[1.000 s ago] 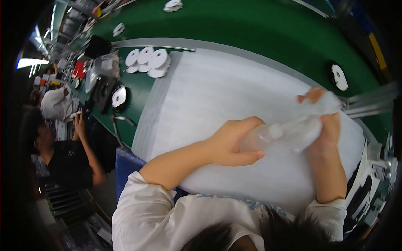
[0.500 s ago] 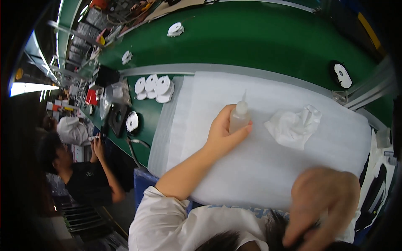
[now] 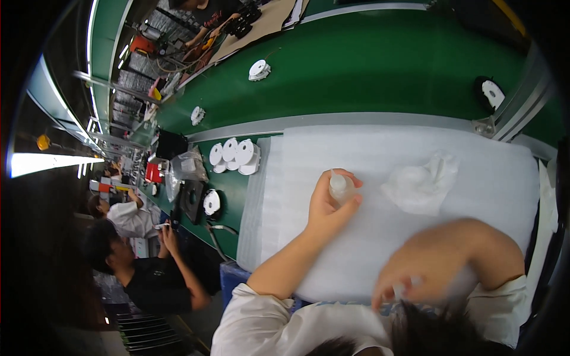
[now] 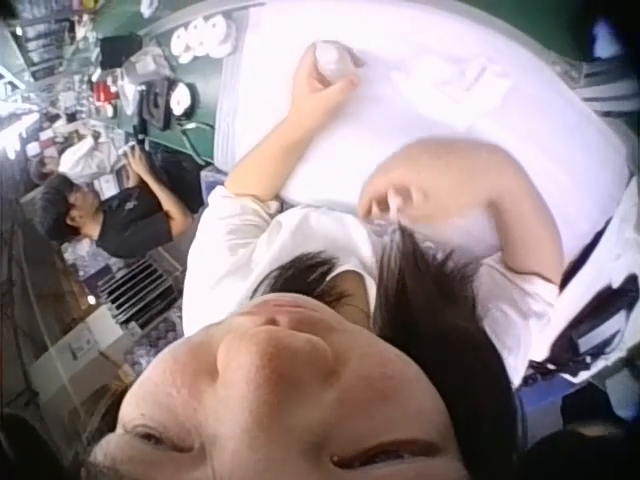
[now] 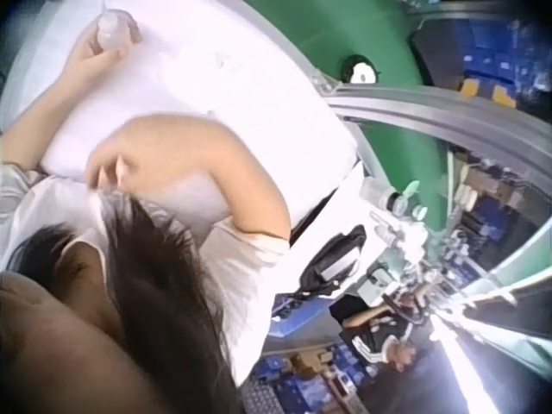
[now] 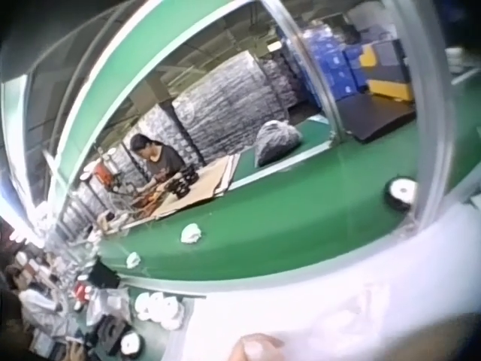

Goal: The person assembles and cleans small white plastic electronic components at a factory station. The cleaning is performed with a cleaning cloth and solution from an applicator bottle.

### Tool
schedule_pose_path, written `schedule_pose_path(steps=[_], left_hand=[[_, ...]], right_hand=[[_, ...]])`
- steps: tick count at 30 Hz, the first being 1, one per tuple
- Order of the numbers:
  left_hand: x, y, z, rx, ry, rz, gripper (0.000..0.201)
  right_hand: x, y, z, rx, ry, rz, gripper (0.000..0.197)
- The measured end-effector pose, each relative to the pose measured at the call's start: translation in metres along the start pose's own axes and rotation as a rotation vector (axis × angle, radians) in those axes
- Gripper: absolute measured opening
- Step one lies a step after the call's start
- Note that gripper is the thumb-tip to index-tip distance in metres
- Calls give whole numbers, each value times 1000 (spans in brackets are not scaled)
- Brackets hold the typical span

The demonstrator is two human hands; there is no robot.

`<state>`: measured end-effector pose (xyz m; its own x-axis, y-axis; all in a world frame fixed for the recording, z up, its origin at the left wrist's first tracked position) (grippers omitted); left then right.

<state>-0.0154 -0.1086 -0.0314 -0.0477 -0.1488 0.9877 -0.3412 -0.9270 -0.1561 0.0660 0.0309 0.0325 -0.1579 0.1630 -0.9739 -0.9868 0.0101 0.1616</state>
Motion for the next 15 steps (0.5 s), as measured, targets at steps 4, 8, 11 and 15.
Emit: schedule_pose_path(steps=[4,8,11,15], left_hand=[[10,-4,0,8,-22,57,40],[29,3,6,-42,-98,43,38],[42,10,12,-69,-166,84,39],[46,11,17,-94,-218,103,39]], right_hand=[[76,26,-16,326,-221,-379,37],[76,41,-10,371,-155,-471,41],[75,38,-12,331,-183,-464,41],[78,39,-15,364,-202,-455,33]])
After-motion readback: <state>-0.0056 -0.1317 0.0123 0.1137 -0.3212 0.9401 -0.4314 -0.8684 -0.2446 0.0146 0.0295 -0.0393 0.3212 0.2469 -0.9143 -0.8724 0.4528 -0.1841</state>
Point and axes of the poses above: each hand's wrist, its own z-axis away from the middle knuckle, its own y-axis out of the back of the hand, x = y × z, the point moved 5 cm from there along -z, towards the middle knuckle, and after that the axes turned 9 degrees about z, right-handed, at the moved point
